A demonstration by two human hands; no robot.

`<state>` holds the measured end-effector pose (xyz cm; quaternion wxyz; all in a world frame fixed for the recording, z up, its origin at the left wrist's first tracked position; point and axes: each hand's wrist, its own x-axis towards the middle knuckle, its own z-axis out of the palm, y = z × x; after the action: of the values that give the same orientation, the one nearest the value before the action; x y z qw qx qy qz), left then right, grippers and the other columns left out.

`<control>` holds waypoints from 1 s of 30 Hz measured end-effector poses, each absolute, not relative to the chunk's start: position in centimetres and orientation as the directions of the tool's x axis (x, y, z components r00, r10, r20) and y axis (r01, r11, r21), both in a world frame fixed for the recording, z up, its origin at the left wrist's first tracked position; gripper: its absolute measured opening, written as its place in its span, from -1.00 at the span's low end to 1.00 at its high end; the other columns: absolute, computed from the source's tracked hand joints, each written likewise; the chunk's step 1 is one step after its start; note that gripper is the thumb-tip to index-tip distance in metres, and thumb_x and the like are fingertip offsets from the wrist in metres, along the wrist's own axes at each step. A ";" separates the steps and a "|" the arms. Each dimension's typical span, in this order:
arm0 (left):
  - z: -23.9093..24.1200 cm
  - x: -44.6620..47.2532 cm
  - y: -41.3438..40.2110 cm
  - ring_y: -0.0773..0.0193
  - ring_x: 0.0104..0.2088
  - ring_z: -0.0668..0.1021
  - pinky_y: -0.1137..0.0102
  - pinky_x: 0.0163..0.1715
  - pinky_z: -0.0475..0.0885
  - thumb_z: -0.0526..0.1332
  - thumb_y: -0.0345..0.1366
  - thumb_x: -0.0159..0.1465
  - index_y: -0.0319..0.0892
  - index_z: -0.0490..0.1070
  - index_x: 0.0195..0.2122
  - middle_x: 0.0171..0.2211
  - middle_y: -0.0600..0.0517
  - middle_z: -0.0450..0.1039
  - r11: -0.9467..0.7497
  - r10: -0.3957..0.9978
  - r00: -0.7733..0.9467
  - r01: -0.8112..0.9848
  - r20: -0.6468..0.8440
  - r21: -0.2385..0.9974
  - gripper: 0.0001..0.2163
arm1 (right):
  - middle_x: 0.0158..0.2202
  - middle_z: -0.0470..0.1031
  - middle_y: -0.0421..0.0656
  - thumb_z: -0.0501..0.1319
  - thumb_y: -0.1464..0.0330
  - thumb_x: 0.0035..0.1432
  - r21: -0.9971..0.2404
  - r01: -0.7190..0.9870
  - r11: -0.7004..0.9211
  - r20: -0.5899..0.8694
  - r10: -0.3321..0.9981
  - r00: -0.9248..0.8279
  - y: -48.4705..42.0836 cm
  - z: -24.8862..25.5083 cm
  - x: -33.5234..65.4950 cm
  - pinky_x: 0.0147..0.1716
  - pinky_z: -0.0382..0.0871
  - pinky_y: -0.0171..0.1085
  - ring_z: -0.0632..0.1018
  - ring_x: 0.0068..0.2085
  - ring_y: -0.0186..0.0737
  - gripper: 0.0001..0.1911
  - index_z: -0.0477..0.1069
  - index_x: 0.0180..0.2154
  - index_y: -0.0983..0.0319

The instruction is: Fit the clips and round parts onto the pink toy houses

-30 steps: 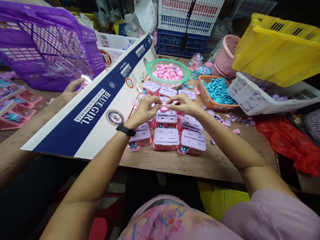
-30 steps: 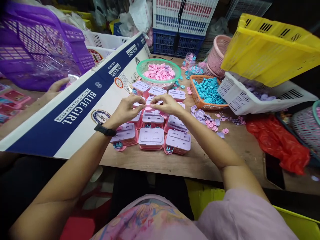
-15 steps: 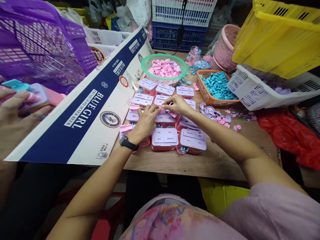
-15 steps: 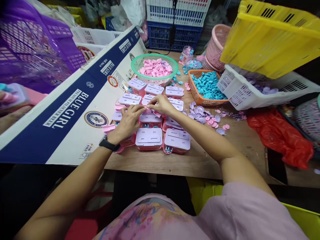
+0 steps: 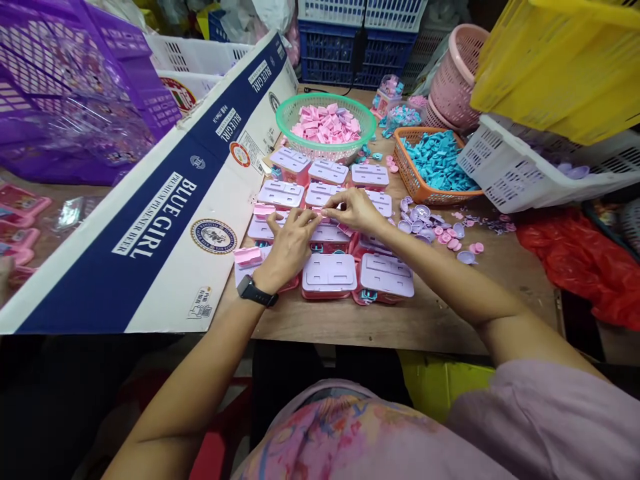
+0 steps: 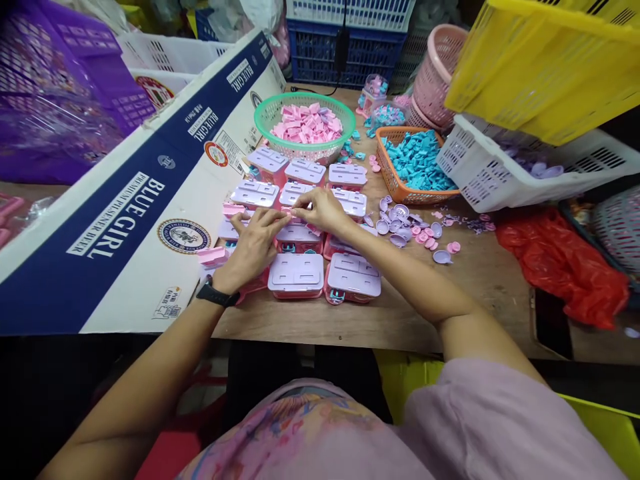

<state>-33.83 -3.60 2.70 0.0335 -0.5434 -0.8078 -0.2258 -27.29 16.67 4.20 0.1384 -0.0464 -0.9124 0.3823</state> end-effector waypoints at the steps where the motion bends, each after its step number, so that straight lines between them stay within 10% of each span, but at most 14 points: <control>1: 2.7 -33.8 -3.6 -0.12 0.18 0.39 -0.22 0.11 0.13 0.05 -0.66 0.08 -0.02 0.42 0.18 0.16 -0.11 0.47 0.311 0.861 -0.411 0.892 0.299 0.328 -0.33 | -0.37 0.66 -0.12 0.34 0.28 0.17 -0.709 -0.015 0.705 0.228 0.209 -0.951 16.5 4.2 -27.2 -0.30 0.30 -0.29 0.55 -0.34 -0.22 -0.80 0.68 -0.33 0.27; 8: 4.8 -32.1 -3.4 -0.13 0.19 0.40 -0.18 0.13 0.13 0.13 -0.54 0.25 -0.04 0.48 0.06 0.09 -0.12 0.51 0.260 0.823 -0.386 0.908 0.417 0.327 -0.59 | -0.41 0.54 -0.18 0.20 0.18 0.26 -0.851 0.016 0.526 0.203 0.357 -0.912 15.8 3.7 -26.3 -0.28 0.31 -0.33 0.50 -0.32 -0.27 -0.69 0.48 -0.41 0.28; 15: 3.8 -28.6 -3.0 0.13 -0.17 0.58 0.24 -0.10 0.43 0.22 -0.30 0.34 -0.12 0.54 -0.14 -0.19 -0.05 0.58 -0.012 0.758 -0.397 0.785 0.518 0.619 -0.87 | -0.37 0.52 -0.14 0.14 0.05 0.36 -0.925 0.162 0.344 0.051 0.534 -0.844 13.7 3.8 -24.5 -0.34 0.33 -0.35 0.48 -0.31 -0.26 -0.56 0.43 -0.37 0.27; 23: 5.3 -30.1 -4.1 0.26 -0.46 0.55 0.35 -0.39 0.47 0.35 -0.03 0.25 -0.18 0.55 -0.41 -0.48 0.02 0.55 -0.118 0.701 -0.684 0.169 0.202 0.979 -0.70 | -0.08 0.61 -0.04 0.27 0.10 0.29 -0.792 -0.086 0.604 0.303 0.266 -0.915 13.6 7.6 -20.6 -0.14 0.42 -0.21 0.55 -0.15 -0.16 -0.66 0.60 -0.18 0.24; 30: 5.6 -30.2 -8.0 0.27 -0.48 0.52 0.36 -0.40 0.40 0.23 -0.11 0.36 -0.15 0.51 -0.50 -0.55 0.04 0.49 0.031 0.780 -0.582 0.401 0.229 0.916 -0.67 | -0.34 0.54 -0.15 0.35 0.09 0.18 -0.958 -0.053 0.280 0.053 -0.009 -0.999 11.6 6.6 -19.2 -0.30 0.39 -0.29 0.51 -0.33 -0.28 -0.64 0.53 -0.26 0.29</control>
<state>-30.24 -7.99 5.61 -0.1718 -0.4236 -0.6970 -0.5524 -19.17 11.64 6.58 0.0184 0.0194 -0.7999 0.5995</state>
